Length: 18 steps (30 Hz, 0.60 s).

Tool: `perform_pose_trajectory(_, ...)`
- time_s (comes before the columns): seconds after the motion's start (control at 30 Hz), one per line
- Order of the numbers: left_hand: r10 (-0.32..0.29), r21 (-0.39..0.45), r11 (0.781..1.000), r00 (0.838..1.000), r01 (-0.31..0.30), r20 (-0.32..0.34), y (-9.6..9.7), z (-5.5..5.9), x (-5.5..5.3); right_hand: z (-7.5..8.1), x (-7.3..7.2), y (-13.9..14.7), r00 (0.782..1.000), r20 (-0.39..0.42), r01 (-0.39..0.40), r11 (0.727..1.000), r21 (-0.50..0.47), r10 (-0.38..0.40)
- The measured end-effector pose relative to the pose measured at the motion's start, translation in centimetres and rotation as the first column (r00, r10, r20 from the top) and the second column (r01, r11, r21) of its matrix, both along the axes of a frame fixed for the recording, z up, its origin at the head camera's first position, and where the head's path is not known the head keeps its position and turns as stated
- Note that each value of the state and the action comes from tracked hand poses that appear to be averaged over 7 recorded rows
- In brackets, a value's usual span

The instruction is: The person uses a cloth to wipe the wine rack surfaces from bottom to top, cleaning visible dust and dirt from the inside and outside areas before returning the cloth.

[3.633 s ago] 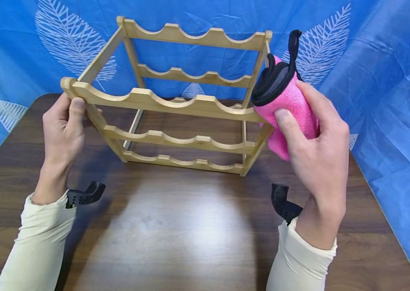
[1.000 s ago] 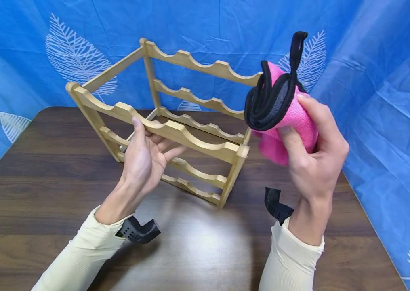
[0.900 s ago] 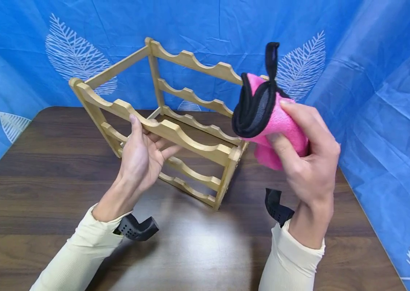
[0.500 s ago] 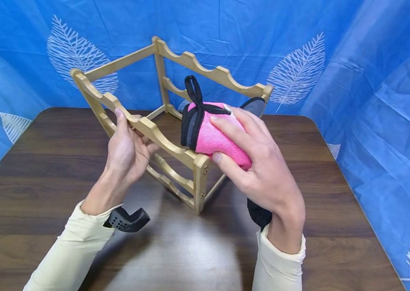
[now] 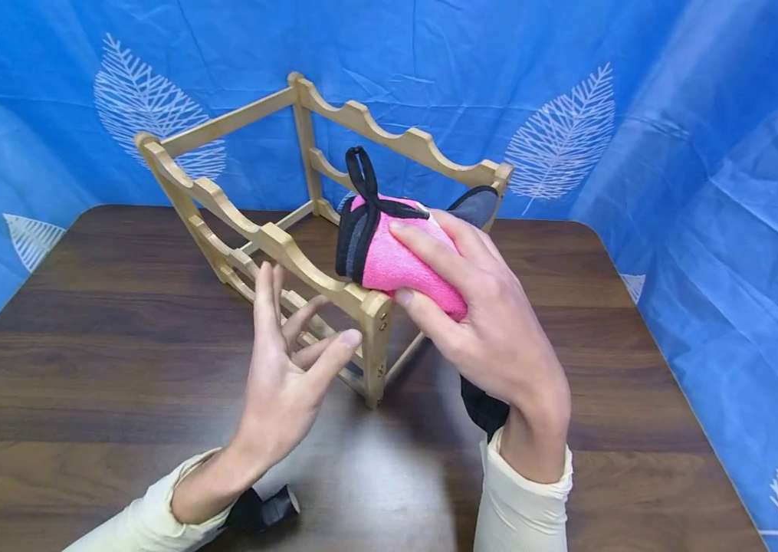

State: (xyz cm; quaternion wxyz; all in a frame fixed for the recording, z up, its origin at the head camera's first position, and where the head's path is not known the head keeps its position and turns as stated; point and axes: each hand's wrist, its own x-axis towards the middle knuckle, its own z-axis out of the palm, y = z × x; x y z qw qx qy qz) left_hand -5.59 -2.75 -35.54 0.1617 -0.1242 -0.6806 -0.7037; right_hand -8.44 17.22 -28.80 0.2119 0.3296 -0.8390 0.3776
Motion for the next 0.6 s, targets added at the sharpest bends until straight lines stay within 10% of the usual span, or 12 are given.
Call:
perform_pose_trajectory(0.2,0.095,-0.298,0.934,0.940,-0.198,-0.327,0.5,-0.8,-0.7,0.1,0.2,-0.1,1.000,0.003,0.024,1.000,0.009,-0.024)
perform_pose_trajectory(0.37,0.100,-0.335,0.902,0.886,-0.272,-0.452,1.4,-1.3,-1.3,0.1,0.3,-0.3,0.999,0.007,0.042,0.999,0.017,-0.042)
perform_pose_trajectory(0.6,0.064,-0.310,0.927,0.904,-0.210,-0.423,1.7,-0.9,-0.9,0.4,0.9,-0.2,0.994,0.048,0.092,0.994,0.058,-0.095)
